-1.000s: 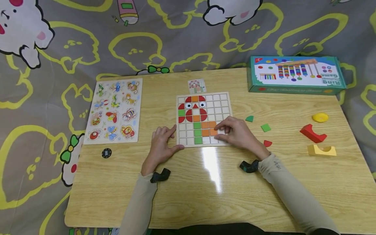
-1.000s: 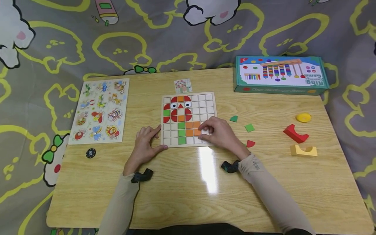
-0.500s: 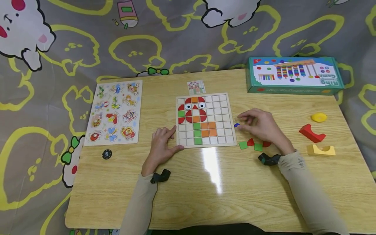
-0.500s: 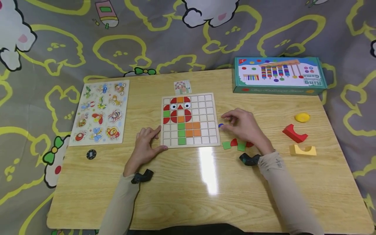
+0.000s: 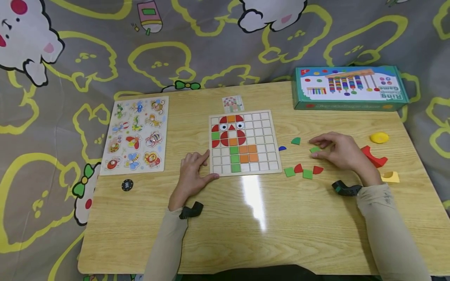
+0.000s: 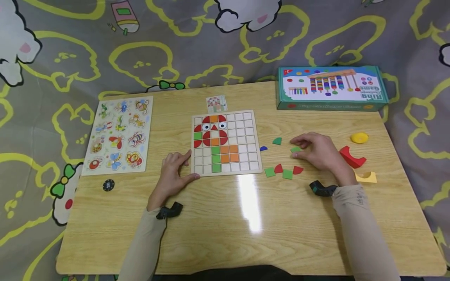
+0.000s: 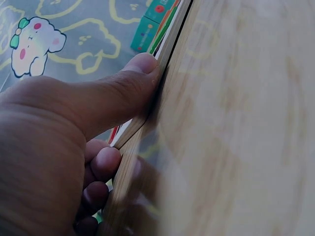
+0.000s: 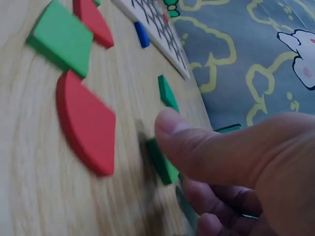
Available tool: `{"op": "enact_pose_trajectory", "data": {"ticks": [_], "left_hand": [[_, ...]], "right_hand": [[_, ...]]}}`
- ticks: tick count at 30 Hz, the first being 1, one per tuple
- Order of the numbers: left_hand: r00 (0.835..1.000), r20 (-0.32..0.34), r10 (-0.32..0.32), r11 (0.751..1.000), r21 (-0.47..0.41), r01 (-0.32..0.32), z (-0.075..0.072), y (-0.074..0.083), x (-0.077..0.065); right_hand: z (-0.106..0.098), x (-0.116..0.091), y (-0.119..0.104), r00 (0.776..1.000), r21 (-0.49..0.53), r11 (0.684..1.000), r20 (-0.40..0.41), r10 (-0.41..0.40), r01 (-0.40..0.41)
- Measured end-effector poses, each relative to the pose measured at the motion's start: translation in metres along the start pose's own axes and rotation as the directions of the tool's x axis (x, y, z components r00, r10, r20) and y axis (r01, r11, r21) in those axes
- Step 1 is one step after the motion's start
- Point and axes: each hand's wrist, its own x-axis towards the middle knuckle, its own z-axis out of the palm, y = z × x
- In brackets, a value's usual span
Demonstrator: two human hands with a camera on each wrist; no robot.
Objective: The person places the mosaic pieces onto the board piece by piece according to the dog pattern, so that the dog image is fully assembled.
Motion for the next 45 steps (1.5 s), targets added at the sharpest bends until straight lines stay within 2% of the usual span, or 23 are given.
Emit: {"op": "enact_pose_trajectory", "data": {"ticks": [4,10,15,17,21,29,33,36,41,45], "left_hand": [[1.000,0.010,-0.002,1.000,0.008,0.002,-0.001,0.000,0.001],[1.000,0.020,-0.007,1.000,0.013,0.006,-0.001,0.000,0.002],[1.000,0.011,0.006,1.000,0.006,-0.006,-0.001,0.000,0.002],[1.000,0.010,0.007,1.000,0.004,-0.007,-0.001,0.001,0.001],[1.000,0.011,0.002,1.000,0.003,-0.002,-0.001,0.001,0.001],[1.000,0.007,0.004,1.000,0.005,-0.004,-0.001,0.000,0.000],[1.000,0.003,0.006,1.000,0.000,-0.006,-0.002,0.000,0.001],[1.000,0.003,0.005,1.000,-0.001,-0.005,-0.002,0.001,0.001],[1.000,0.004,0.002,1.000,0.006,-0.002,-0.002,0.001,0.001],[1.000,0.003,0.007,1.000,0.009,-0.007,-0.003,0.001,0.001]], "right_hand": [[-0.001,-0.003,0.003,1.000,-0.019,1.000,0.028,0.007,-0.007],[0.002,-0.002,0.006,1.000,-0.064,0.998,0.014,0.011,-0.010],[0.006,0.001,0.003,1.000,-0.028,1.000,-0.015,0.011,-0.011],[0.008,0.003,-0.001,0.999,0.017,1.000,-0.048,-0.003,0.003],[0.013,0.010,-0.015,0.996,0.174,0.984,-0.084,-0.017,0.032],[0.036,0.028,-0.047,0.999,0.422,0.906,-0.019,0.045,-0.032],[0.051,0.038,-0.060,0.999,0.497,0.866,0.006,0.054,-0.050],[0.061,0.044,-0.067,1.000,0.479,0.878,0.012,0.022,-0.025],[0.074,0.051,-0.076,0.991,0.292,0.947,-0.030,-0.131,0.134],[0.079,0.055,-0.081,0.977,0.188,0.959,-0.056,-0.204,0.210]]}}
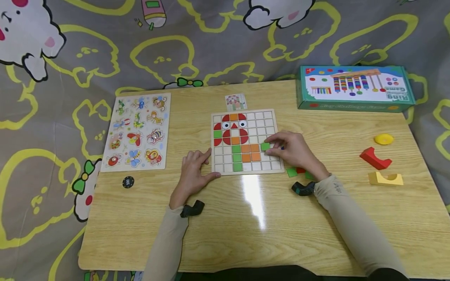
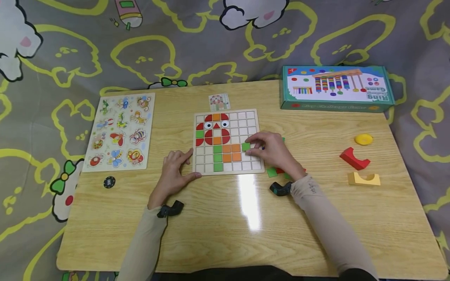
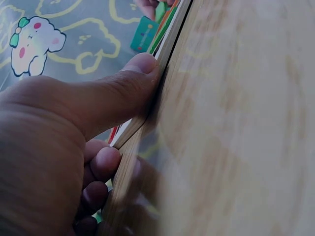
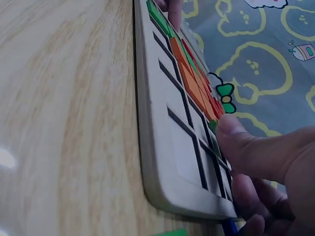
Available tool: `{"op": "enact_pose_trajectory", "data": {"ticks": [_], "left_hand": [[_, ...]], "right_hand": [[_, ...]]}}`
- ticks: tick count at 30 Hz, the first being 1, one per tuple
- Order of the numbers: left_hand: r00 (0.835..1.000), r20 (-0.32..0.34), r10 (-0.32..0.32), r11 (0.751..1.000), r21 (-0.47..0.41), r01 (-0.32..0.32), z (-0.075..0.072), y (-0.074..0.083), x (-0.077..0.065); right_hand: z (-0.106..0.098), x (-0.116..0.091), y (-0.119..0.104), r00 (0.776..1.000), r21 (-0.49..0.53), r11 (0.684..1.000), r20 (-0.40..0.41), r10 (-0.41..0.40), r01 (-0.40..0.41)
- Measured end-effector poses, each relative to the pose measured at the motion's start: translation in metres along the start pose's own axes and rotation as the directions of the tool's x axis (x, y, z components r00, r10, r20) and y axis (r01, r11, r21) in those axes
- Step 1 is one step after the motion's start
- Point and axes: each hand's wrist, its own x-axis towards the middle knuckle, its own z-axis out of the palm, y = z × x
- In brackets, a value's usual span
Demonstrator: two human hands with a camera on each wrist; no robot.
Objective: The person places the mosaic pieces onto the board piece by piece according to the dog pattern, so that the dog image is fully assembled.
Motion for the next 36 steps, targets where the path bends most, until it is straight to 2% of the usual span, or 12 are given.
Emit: {"op": "enact_pose_trajectory", "data": {"ticks": [9,14,18,21,25,29,36], "left_hand": [[1.000,0.010,-0.010,1.000,0.014,0.010,0.001,0.001,0.001],[1.000,0.007,-0.004,1.000,0.010,0.004,0.001,0.002,0.001],[1.000,0.006,-0.005,1.000,0.010,0.005,0.002,0.001,0.001],[1.000,0.008,-0.013,1.000,0.007,0.013,0.002,0.001,0.000],[1.000,0.008,-0.019,1.000,0.007,0.019,0.001,0.001,0.000],[1.000,0.003,-0.015,1.000,0.005,0.015,0.003,0.000,-0.001],[1.000,-0.002,-0.005,1.000,0.000,0.005,0.004,-0.001,-0.001]], "right_hand": [[0.000,0.003,-0.002,0.999,-0.047,0.999,0.037,0.010,-0.009],[-0.008,-0.003,0.000,1.000,-0.033,0.999,0.000,-0.001,0.001],[-0.021,-0.016,0.003,0.998,-0.013,0.999,-0.053,0.031,-0.032],[-0.032,-0.030,0.009,0.998,-0.036,0.999,-0.059,0.037,-0.039],[-0.043,-0.053,0.016,1.000,-0.073,0.997,-0.005,0.028,-0.028],[-0.045,-0.074,0.020,0.998,-0.098,0.995,0.061,0.005,0.001],[-0.041,-0.084,0.018,0.995,-0.183,0.983,0.102,-0.011,0.029]]}}
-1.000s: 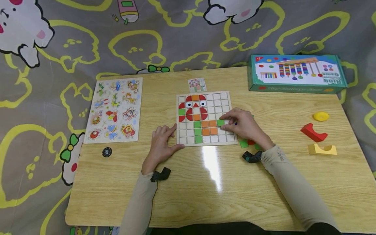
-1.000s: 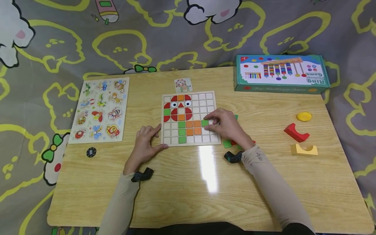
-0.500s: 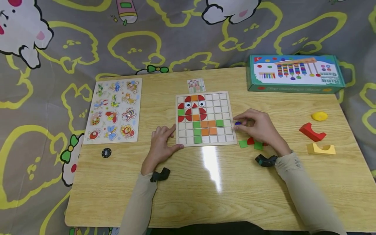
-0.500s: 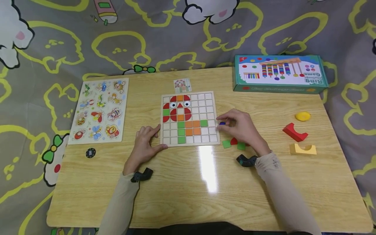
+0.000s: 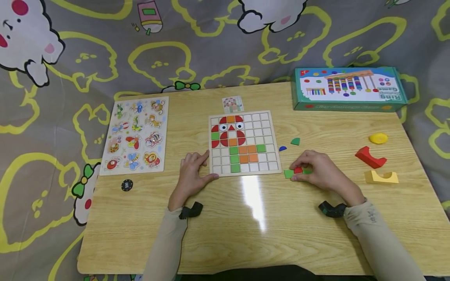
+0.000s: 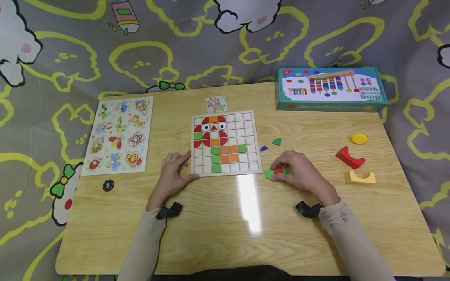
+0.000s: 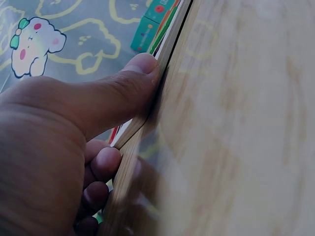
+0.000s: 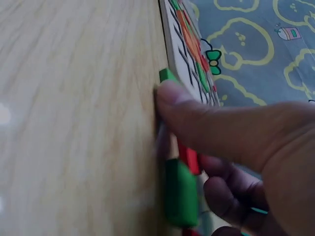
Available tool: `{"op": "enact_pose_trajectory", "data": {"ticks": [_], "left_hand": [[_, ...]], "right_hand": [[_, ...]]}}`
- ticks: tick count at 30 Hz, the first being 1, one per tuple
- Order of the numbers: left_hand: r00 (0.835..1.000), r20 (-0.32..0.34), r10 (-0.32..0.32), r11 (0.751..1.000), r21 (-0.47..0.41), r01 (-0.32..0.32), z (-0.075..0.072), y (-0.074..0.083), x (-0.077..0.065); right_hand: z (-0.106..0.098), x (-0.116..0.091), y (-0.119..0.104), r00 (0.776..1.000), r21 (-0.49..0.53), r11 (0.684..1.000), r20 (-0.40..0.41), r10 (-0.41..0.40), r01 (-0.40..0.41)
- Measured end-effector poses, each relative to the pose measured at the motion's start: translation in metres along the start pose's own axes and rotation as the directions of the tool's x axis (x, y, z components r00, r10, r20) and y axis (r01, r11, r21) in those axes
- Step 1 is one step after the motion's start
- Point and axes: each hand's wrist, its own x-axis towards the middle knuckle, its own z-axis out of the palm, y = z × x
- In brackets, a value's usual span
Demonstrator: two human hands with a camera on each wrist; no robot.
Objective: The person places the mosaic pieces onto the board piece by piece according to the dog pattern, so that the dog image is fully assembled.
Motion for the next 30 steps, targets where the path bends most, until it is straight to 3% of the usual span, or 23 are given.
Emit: {"op": "enact_pose_trajectory", "data": {"ticks": [6,10,16,23,30], "left_hand": [[1.000,0.007,0.001,1.000,-0.001,-0.001,0.001,-0.002,0.000],[1.000,0.013,-0.005,1.000,-0.002,0.005,0.001,-0.002,0.000],[1.000,0.008,-0.001,1.000,0.009,0.001,0.001,-0.002,0.000],[1.000,0.008,-0.002,1.000,0.003,0.002,0.000,-0.001,0.001],[1.000,0.000,-0.003,1.000,0.004,0.003,-0.001,0.000,0.000]], "right_hand": [[-0.002,0.005,0.000,0.999,0.019,0.999,0.004,0.039,-0.039],[-0.006,0.009,0.000,0.997,0.142,0.987,-0.009,0.073,-0.071],[-0.005,0.024,-0.007,0.990,0.311,0.944,-0.041,0.131,-0.112],[0.013,0.043,-0.018,0.973,0.308,0.939,-0.122,0.198,-0.152],[0.031,0.057,-0.025,0.986,0.247,0.967,-0.138,0.091,-0.054]]}}
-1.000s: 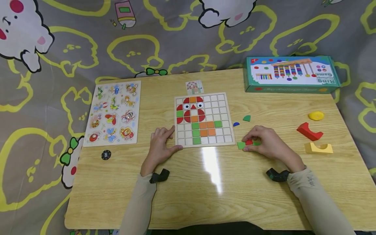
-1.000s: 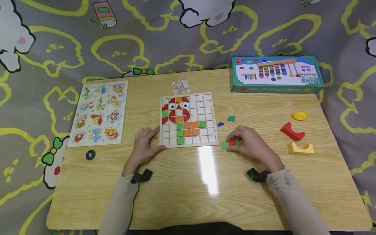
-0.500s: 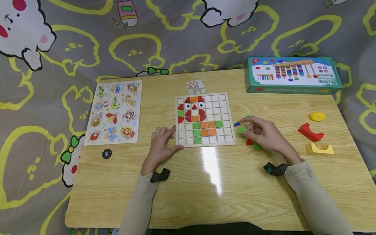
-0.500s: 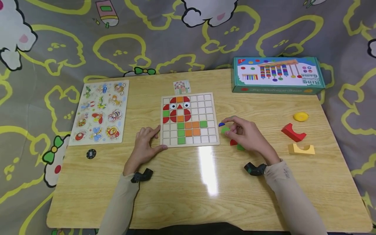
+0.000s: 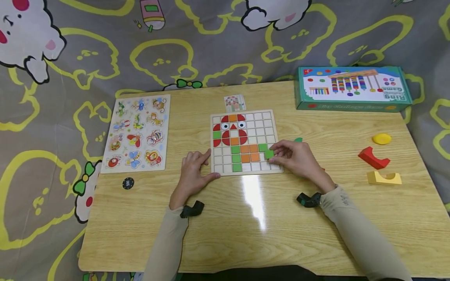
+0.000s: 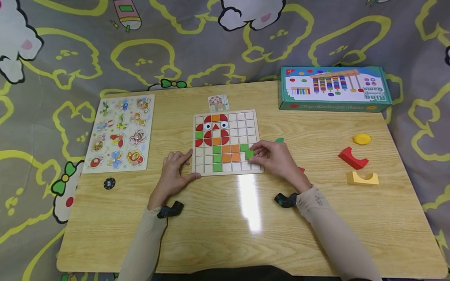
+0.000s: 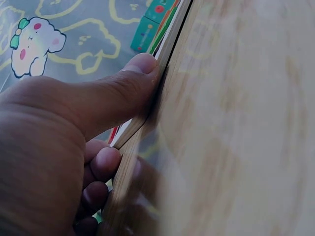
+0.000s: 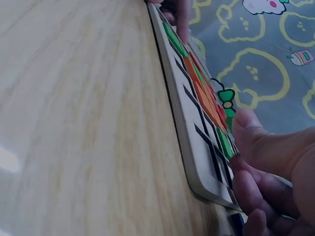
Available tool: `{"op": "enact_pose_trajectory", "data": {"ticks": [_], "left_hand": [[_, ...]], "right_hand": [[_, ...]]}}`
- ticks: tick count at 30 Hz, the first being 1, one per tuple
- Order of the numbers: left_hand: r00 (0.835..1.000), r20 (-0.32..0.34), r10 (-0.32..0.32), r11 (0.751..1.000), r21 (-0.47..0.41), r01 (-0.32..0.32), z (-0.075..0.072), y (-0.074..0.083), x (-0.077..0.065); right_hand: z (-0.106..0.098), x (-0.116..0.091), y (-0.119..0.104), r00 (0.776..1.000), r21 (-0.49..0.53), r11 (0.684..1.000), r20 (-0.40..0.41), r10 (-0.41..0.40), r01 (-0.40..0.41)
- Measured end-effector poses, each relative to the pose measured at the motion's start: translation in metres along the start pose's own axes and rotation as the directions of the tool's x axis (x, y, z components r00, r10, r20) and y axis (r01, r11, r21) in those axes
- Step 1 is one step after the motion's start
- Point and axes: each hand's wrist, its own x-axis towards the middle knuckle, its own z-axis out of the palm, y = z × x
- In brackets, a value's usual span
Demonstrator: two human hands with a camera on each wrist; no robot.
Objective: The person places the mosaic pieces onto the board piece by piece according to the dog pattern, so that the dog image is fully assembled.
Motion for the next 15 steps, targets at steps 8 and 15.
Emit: {"op": "enact_pose_trajectory", "data": {"ticks": [8,15], "left_hand": [[1.000,0.003,-0.002,1.000,-0.005,0.002,-0.0018,0.0014,-0.0002],[1.000,0.000,0.001,1.000,-0.005,-0.001,-0.0022,0.0008,-0.0002]], "right_hand": [[0.0105,0.0053,-0.0015,0.998,-0.052,0.996,0.005,-0.066,0.066],[0.0099,0.0062,-0.0009,0.997,-0.054,0.996,0.023,-0.076,0.077]]}}
